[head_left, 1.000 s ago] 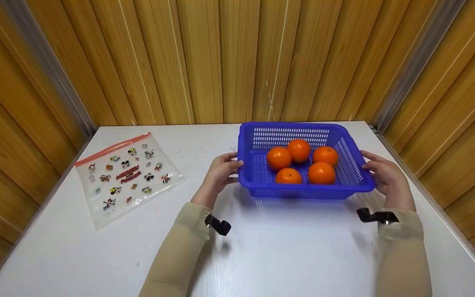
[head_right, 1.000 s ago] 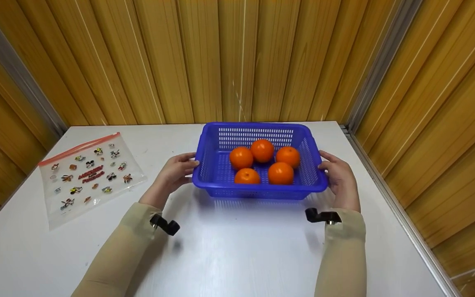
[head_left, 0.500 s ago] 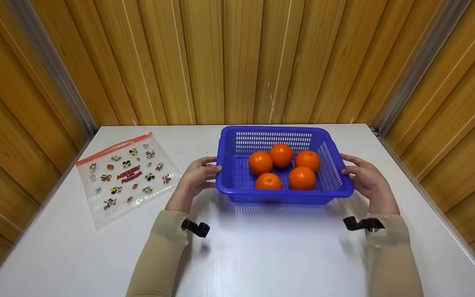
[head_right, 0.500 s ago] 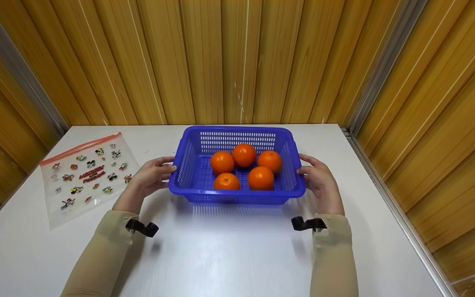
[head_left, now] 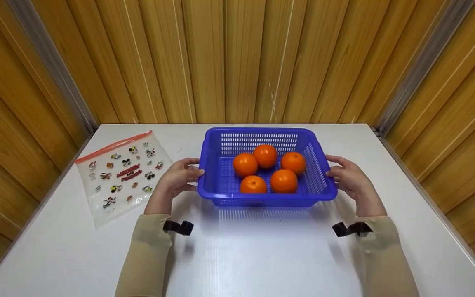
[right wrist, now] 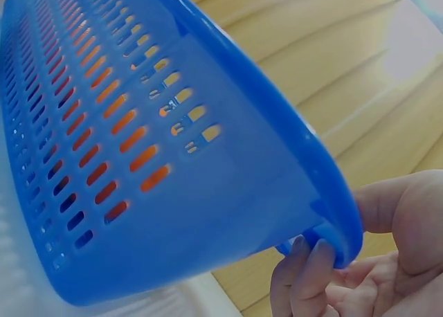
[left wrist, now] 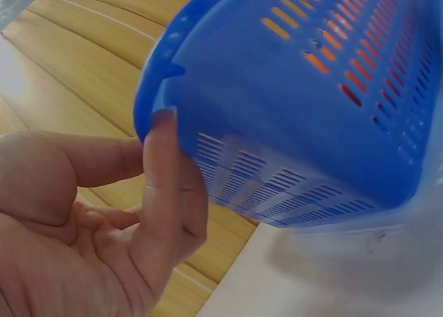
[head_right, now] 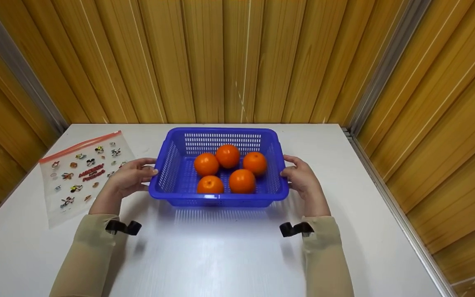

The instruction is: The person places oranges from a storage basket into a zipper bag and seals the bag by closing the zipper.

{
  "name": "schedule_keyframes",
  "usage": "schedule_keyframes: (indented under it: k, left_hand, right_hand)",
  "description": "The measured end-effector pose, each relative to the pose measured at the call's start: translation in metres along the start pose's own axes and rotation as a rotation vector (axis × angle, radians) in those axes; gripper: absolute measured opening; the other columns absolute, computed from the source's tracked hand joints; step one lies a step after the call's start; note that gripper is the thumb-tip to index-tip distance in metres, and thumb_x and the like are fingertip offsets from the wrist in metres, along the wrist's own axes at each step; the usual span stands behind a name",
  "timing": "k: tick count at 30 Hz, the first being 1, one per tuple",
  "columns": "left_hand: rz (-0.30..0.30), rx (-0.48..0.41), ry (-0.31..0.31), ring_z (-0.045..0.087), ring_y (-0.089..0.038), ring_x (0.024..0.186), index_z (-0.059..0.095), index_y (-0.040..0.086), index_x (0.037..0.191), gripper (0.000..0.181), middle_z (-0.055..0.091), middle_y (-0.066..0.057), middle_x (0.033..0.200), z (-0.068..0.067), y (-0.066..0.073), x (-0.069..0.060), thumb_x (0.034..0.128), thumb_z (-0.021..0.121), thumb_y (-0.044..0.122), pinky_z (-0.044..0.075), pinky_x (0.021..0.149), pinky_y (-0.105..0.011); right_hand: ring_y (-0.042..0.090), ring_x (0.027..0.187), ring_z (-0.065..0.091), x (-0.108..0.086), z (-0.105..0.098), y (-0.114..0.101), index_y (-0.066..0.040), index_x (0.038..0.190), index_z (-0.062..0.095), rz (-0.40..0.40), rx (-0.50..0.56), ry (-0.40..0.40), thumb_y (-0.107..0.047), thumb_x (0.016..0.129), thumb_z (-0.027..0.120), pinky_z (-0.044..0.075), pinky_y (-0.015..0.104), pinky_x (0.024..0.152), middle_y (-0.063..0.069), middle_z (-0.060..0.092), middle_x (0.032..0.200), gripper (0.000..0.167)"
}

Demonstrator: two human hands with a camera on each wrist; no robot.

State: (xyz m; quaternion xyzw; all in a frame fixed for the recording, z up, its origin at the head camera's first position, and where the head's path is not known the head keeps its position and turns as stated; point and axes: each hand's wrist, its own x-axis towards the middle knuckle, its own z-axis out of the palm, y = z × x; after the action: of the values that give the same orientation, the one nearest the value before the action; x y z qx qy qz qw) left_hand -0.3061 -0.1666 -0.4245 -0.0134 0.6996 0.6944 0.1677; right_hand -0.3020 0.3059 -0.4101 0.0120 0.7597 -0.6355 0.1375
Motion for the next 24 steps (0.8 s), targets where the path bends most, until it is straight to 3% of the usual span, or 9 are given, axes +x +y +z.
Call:
schedule_keyframes:
  k: [12, 24]
  left_hand:
    - [-0.027, 0.214, -0.015, 0.068, -0.017, 0.087, 0.023, 0.007, 0.163, 0.073, 0.060, -0.009, 0.107, -0.013, 0.012, -0.015, 0.1010, 0.060, 0.006, 0.066, 0.070, -0.034]
    - [-0.055, 0.322, -0.053, 0.066, -0.017, 0.084, 0.016, 0.005, 0.164, 0.078, 0.060, -0.013, 0.106, -0.011, 0.025, -0.029, 0.0998, 0.061, 0.003, 0.067, 0.069, -0.038]
  right_hand:
    - [0.010, 0.087, 0.063, -0.007, 0.018, -0.006, 0.001, 0.161, 0.020, -0.009, -0.157, 0.009, -0.002, 0.096, 0.054, 0.059, 0.025, 0.077, -0.002, 0.060, 0.095, 0.073]
    - [0.013, 0.088, 0.064, -0.009, 0.011, -0.018, 0.000, 0.162, 0.016, 0.021, -0.275, -0.086, -0.006, 0.097, 0.056, 0.063, 0.029, 0.080, 0.000, 0.059, 0.095, 0.077]
